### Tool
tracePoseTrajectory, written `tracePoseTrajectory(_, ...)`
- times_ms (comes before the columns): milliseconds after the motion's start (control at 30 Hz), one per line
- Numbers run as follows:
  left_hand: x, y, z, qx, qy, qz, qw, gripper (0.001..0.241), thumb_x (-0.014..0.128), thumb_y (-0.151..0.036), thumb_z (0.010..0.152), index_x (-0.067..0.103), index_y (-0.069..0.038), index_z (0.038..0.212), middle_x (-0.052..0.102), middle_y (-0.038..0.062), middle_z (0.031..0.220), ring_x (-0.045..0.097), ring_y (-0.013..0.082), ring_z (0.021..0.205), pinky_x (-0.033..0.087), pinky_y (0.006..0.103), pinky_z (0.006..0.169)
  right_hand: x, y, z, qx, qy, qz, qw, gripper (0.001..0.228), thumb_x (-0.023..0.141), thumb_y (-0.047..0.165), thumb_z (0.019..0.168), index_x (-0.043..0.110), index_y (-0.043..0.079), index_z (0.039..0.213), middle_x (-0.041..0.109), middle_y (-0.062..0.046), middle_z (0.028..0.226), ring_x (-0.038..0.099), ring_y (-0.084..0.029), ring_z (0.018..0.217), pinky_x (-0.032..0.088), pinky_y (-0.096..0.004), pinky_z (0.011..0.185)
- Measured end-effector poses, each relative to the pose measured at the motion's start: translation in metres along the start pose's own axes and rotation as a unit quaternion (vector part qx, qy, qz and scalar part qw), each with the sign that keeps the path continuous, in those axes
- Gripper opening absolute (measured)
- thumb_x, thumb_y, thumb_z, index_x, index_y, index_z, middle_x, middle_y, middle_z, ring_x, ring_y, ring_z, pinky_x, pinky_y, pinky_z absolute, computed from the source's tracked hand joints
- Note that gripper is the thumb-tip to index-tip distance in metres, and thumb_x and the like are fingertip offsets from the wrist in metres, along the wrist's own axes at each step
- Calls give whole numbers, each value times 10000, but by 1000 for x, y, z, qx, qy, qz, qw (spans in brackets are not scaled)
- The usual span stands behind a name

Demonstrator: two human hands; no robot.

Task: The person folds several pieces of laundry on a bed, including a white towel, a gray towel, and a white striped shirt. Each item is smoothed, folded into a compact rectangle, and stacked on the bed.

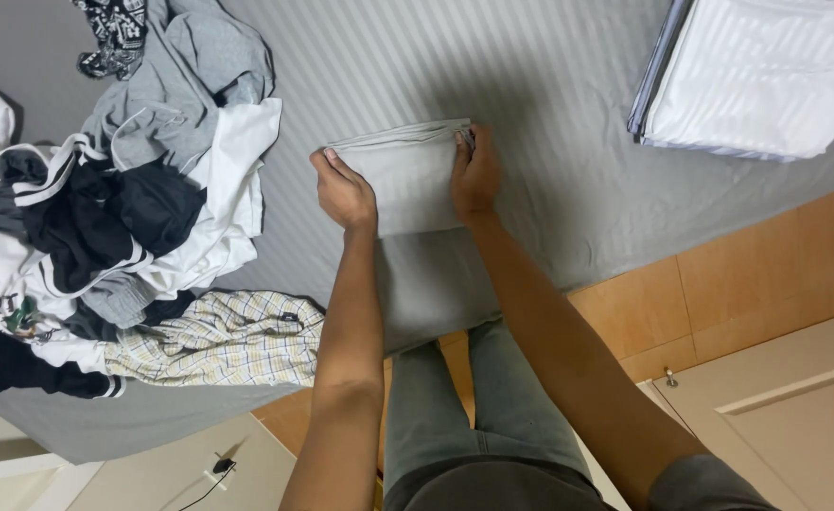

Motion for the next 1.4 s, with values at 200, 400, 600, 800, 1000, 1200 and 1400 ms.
tracePoseTrajectory(200,19,11,2,11,-29,59,998,243,376,-287,1120,500,-84,1168,721,159,938,662,413,780,498,517,661,13,-9,6,49,17,-52,997,220,574,220,1080,567,48,1217,717,-200,1066,696,-387,919,550,-470,787)
tracePoseTrajectory(400,37,24,7,-5,-35,60,998,253,395,-289,1108,473,-67,1204,723,154,938,673,412,726,510,515,608,27,-21,6,37,-9,-65,997,235,603,243,1076,555,57,1210,721,-193,1041,723,-368,859,588,-430,726)
tracePoseTrajectory(600,34,28,10,-23,-40,39,998,255,461,-320,1097,496,-84,1188,701,152,840,668,399,694,500,510,606,30,-34,5,68,-4,-62,996,242,620,253,1077,561,56,1203,734,-168,1001,724,-349,822,574,-424,704)
tracePoseTrajectory(800,-14,0,1,66,-27,-70,995,384,549,-339,1070,496,-23,1280,621,213,1158,635,398,1017,515,494,878,-2,-19,10,149,12,0,989,378,678,279,1019,574,29,1282,702,-198,1036,681,-339,923,539,-418,819)
tracePoseTrajectory(1000,-7,-16,-36,281,77,62,955,628,445,-389,1110,325,-23,1605,312,201,1654,272,405,1554,211,545,1289,19,99,-51,-193,83,-41,977,424,584,206,1054,519,117,1463,505,-157,1555,414,-347,1521,210,-593,1303)
tracePoseTrajectory(1200,45,1,-44,324,192,248,892,754,449,-423,1045,223,-76,1676,91,164,1752,51,377,1613,54,564,1293,90,66,-62,-206,276,-204,917,612,562,398,1033,402,133,1561,267,-138,1663,220,-367,1540,140,-643,1221)
tracePoseTrajectory(1400,33,-8,-38,286,204,185,918,916,547,-592,996,148,-81,1643,33,202,1703,35,391,1582,54,563,1282,44,41,-22,-171,195,-189,947,639,489,458,1092,347,163,1641,206,-172,1712,192,-394,1588,149,-572,1294)
Point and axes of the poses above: each hand's wrist, its own z-axis towards the middle knuckle, its own x-axis out of the palm, y = z × x, the point moved 9 cm from there along z, towards the middle knuckle
